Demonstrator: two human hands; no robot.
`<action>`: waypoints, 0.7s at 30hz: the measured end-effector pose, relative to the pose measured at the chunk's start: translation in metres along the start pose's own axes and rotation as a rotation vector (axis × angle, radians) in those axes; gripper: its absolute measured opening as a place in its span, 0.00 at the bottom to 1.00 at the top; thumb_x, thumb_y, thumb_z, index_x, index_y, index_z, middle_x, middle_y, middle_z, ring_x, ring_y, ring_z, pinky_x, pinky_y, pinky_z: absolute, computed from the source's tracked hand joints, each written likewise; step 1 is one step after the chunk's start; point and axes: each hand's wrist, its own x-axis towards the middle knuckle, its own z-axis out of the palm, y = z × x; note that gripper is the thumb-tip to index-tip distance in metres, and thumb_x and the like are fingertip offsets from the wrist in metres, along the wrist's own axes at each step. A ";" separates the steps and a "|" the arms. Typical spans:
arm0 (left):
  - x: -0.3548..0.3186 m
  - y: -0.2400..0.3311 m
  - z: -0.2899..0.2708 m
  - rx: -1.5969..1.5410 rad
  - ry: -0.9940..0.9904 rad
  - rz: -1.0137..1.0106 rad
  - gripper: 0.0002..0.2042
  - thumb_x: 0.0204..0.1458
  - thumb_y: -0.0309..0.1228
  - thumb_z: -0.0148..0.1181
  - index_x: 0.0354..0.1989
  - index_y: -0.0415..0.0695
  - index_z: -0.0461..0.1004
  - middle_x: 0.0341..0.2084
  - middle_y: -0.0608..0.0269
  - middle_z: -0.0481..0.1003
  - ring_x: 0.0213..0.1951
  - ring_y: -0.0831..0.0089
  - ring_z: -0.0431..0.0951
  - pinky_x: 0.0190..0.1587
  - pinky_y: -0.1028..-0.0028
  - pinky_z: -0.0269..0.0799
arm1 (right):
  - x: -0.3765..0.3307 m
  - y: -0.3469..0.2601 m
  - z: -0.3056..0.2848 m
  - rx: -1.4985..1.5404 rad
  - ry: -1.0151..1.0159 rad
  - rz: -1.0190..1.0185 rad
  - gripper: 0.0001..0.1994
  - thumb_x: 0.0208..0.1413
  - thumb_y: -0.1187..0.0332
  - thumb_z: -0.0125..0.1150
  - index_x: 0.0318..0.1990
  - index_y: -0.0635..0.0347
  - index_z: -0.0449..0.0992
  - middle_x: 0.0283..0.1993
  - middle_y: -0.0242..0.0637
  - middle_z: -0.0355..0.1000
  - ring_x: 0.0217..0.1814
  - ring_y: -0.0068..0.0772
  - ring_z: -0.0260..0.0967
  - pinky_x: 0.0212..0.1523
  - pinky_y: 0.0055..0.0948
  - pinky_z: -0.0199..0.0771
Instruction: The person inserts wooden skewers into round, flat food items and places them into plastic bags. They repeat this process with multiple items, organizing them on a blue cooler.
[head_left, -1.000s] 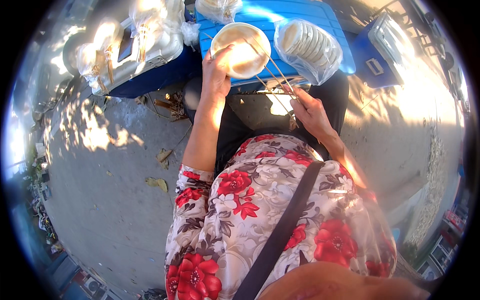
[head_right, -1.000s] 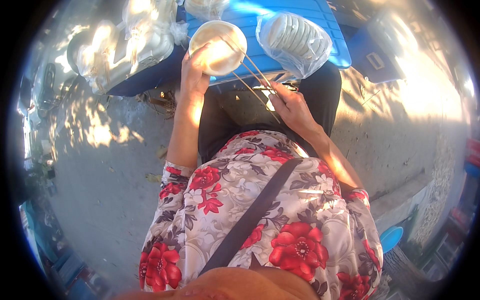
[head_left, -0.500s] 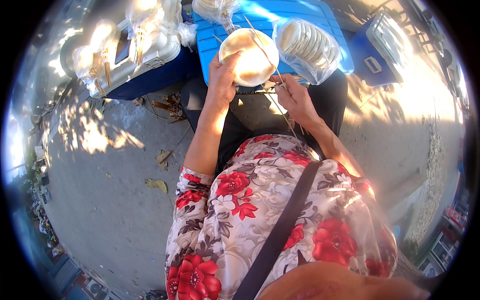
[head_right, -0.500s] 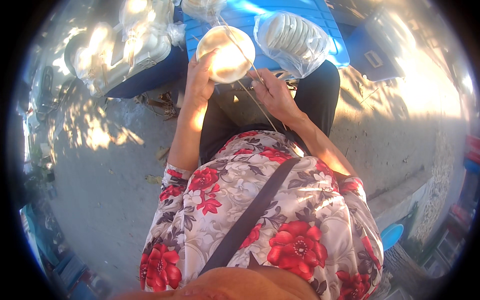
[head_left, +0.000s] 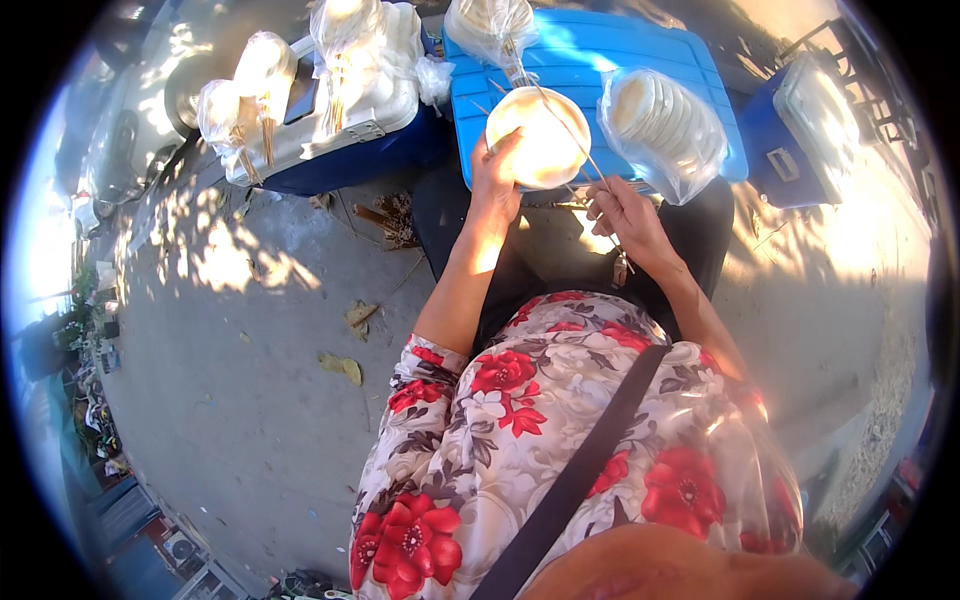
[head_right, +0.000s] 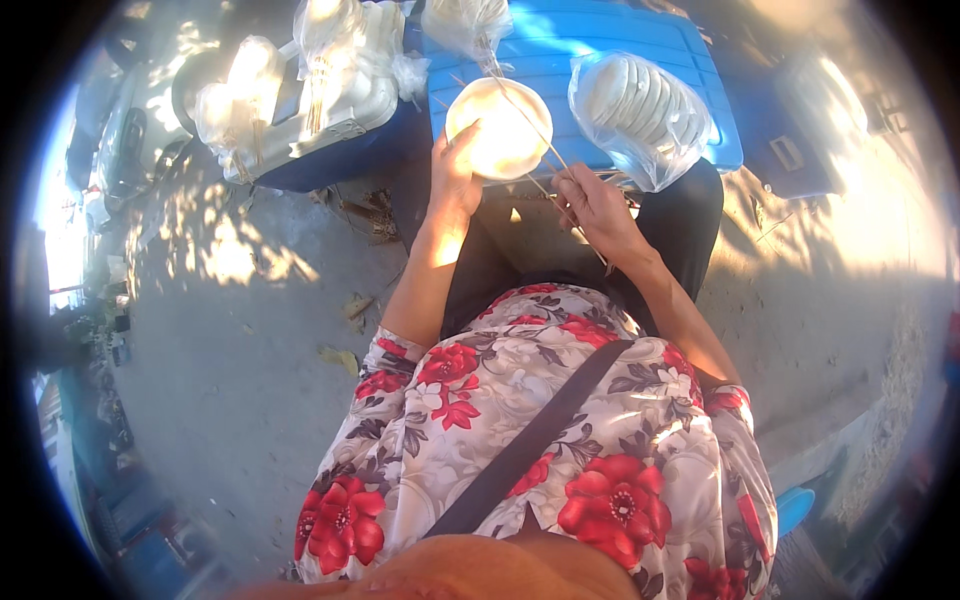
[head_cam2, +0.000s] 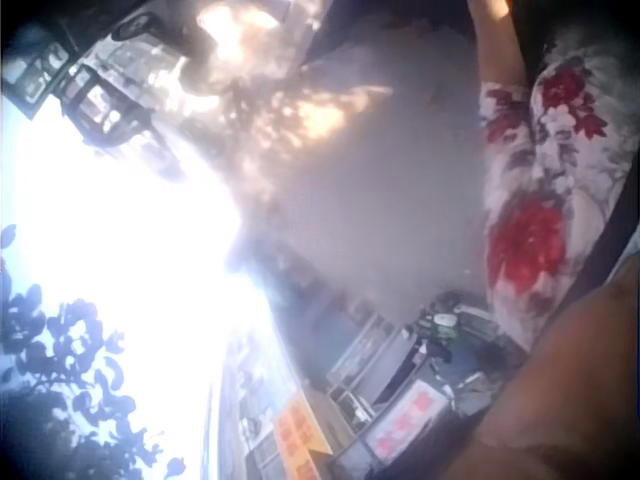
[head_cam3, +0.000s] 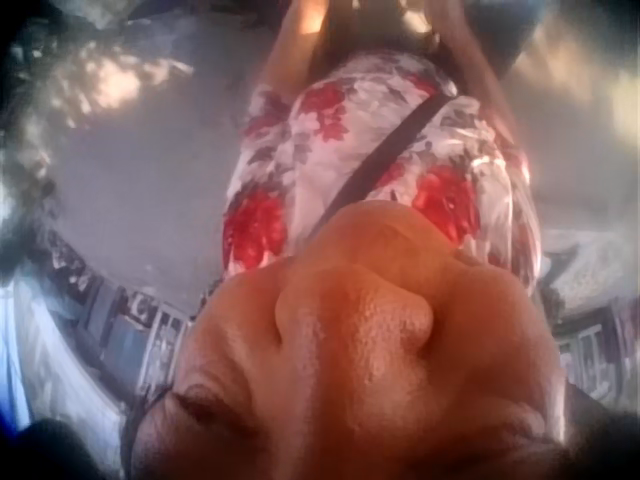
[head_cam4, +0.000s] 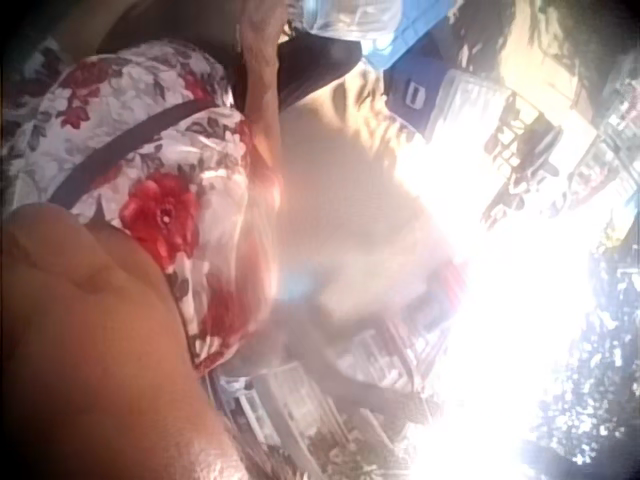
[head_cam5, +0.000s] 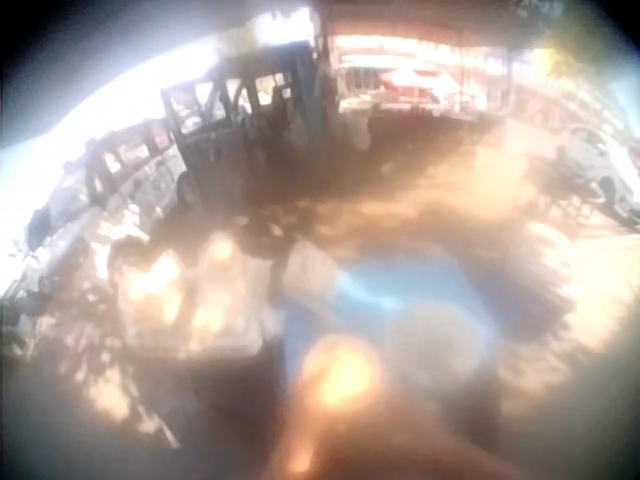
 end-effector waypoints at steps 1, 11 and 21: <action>0.001 0.003 0.000 0.025 -0.014 0.024 0.20 0.51 0.29 0.57 0.52 0.33 0.64 0.44 0.55 0.71 0.46 0.67 0.73 0.49 0.69 0.69 | -0.002 -0.001 -0.003 0.077 -0.045 0.105 0.10 0.63 0.65 0.42 0.42 0.63 0.66 0.20 0.32 0.66 0.18 0.20 0.62 0.20 0.19 0.60; 0.116 0.082 -0.075 1.743 0.160 0.829 0.12 0.51 0.27 0.51 0.45 0.44 0.71 0.41 0.58 0.73 0.43 0.58 0.75 0.43 0.63 0.69 | -0.016 0.003 -0.023 0.228 0.120 0.027 0.18 0.63 0.56 0.43 0.37 0.63 0.71 0.16 0.20 0.51 0.16 0.10 0.45 0.15 0.16 0.44; 0.160 0.113 -0.096 2.510 -0.087 0.914 0.03 0.44 0.27 0.53 0.25 0.47 0.74 0.26 0.61 0.72 0.35 0.63 0.73 0.38 0.62 0.65 | -0.009 0.000 -0.008 0.304 -0.008 0.055 0.16 0.62 0.56 0.47 0.37 0.61 0.69 0.16 0.19 0.51 0.14 0.10 0.45 0.14 0.15 0.43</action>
